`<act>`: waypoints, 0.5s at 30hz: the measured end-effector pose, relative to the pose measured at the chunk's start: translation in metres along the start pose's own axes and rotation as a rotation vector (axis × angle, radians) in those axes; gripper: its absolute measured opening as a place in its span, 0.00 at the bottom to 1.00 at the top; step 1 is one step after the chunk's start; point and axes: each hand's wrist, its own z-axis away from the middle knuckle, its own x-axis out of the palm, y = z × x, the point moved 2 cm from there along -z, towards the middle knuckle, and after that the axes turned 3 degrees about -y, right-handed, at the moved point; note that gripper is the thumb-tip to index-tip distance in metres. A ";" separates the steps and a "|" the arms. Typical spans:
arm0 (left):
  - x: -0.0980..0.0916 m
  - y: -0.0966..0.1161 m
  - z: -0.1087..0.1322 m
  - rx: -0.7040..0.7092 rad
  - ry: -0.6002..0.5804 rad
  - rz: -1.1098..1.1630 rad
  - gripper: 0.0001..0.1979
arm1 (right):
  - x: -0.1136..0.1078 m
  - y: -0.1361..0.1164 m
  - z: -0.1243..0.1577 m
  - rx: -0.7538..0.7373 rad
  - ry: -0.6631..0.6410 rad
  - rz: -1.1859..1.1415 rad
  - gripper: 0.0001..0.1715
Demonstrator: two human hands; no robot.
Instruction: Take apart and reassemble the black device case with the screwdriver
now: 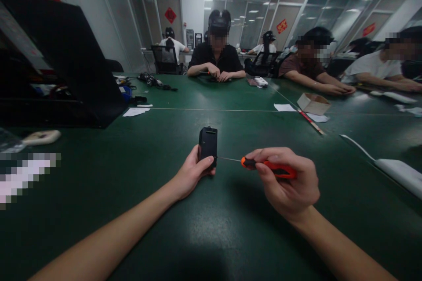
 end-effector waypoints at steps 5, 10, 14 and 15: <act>-0.002 -0.003 -0.001 0.016 -0.001 -0.007 0.17 | -0.001 0.000 -0.001 -0.026 -0.053 0.044 0.20; -0.003 -0.004 -0.001 0.021 0.023 -0.006 0.18 | -0.004 0.001 -0.004 -0.059 -0.107 0.187 0.18; -0.003 -0.003 -0.001 0.021 0.022 -0.005 0.18 | -0.004 0.002 -0.005 -0.052 -0.056 0.216 0.16; -0.002 -0.003 -0.001 0.019 0.024 -0.002 0.18 | -0.003 0.002 -0.004 -0.049 -0.043 0.224 0.16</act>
